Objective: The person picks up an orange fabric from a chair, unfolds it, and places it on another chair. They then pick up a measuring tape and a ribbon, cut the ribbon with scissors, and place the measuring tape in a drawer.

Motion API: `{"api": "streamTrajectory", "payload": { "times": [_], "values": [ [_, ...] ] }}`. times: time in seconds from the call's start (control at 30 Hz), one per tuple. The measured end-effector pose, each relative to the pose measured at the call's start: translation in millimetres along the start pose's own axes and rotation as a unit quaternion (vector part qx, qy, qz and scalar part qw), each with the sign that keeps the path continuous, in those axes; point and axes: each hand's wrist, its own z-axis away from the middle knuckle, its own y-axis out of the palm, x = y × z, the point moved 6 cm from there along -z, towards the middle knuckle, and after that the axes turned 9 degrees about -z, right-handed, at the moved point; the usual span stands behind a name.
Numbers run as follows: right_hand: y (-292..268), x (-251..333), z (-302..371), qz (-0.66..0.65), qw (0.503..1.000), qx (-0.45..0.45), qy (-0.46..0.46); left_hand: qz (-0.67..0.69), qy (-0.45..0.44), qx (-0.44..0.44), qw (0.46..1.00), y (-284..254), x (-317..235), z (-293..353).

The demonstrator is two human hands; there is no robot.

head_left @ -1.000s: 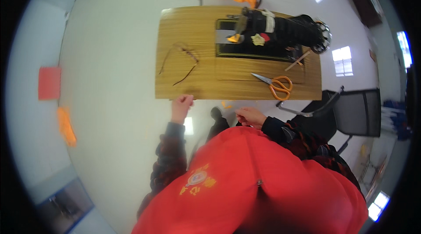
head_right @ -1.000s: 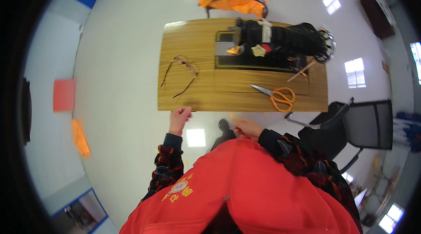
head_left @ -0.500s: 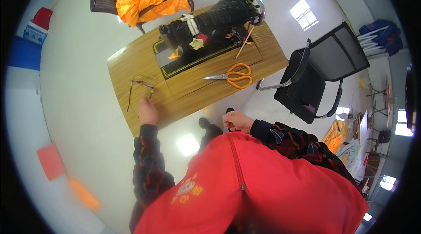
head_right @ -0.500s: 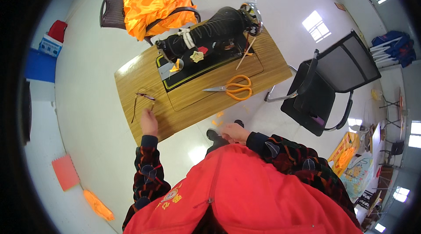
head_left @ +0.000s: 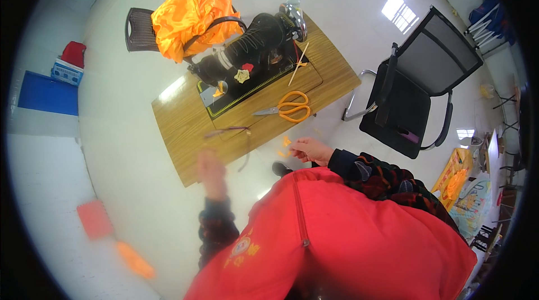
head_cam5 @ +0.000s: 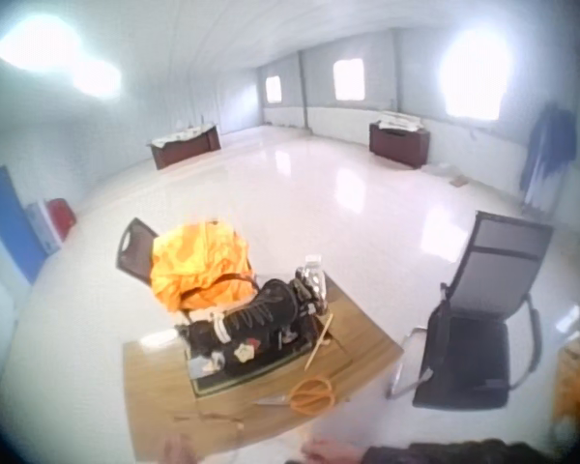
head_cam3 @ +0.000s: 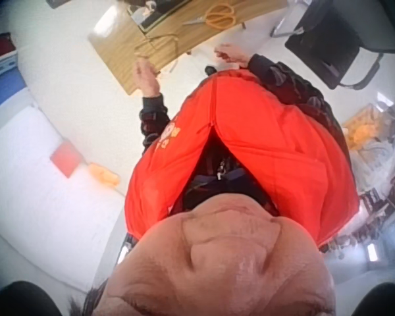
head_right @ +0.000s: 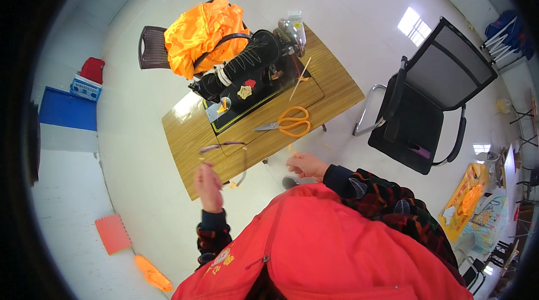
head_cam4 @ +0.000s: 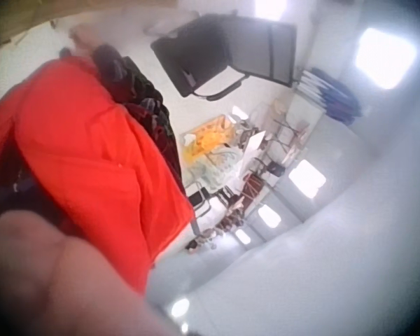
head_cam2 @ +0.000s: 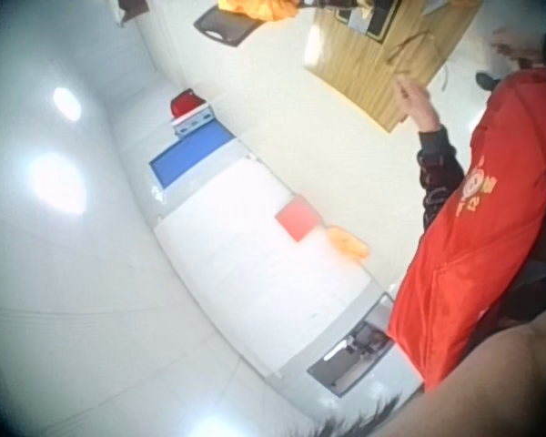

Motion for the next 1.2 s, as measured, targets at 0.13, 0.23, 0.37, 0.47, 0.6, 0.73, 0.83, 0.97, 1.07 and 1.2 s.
{"api": "streamTrajectory", "payload": {
  "times": [0.13, 0.23, 0.37, 0.47, 0.6, 0.73, 0.83, 0.97, 1.07, 1.2],
  "values": [
    [-13.7, 19.7, 21.8, -0.009, 0.999, -0.020, -0.031, -0.074, -0.041, 0.123, 0.989, 69.9, 7.2, 43.1],
    [-23.2, 26.9, 36.3, 0.074, 0.996, 0.017, -0.049, -0.007, -0.070, 0.151, 0.986, 110.1, 10.3, 68.2],
    [-32.1, 26.5, 59.5, 0.044, 0.991, 0.114, -0.056, 0.064, -0.103, 0.172, 0.978, 151.7, 11.7, 90.0],
    [-41.6, 29.6, 76.9, 0.047, 0.985, 0.138, -0.091, 0.133, -0.115, 0.189, 0.966, 171.6, 11.7, 95.5],
    [-50.0, 38.9, 96.7, 0.010, 0.975, 0.167, -0.145, 0.124, -0.105, 0.196, 0.967, 192.2, 18.1, 93.4],
    [-55.8, 48.9, 118.1, -0.053, 0.965, 0.194, -0.170, 0.127, -0.137, 0.244, 0.952, 210.2, 27.4, 100.8],
    [-53.8, 51.2, 135.2, 0.025, 0.962, 0.175, -0.209, 0.116, -0.183, 0.256, 0.942, 220.1, 35.4, 109.9],
    [-45.6, 47.6, 142.7, 0.093, 0.960, 0.177, -0.198, 0.109, -0.171, 0.314, 0.927, 232.9, 34.6, 119.0],
    [-53.1, 36.7, 137.5, 0.060, 0.977, 0.131, -0.155, 0.071, -0.148, 0.360, 0.919, 236.3, 36.7, 125.2],
    [-59.6, 39.8, 121.1, 0.028, 0.970, 0.087, -0.226, -0.032, -0.059, 0.298, 0.952, 224.7, 42.5, 117.4]
  ]
}}
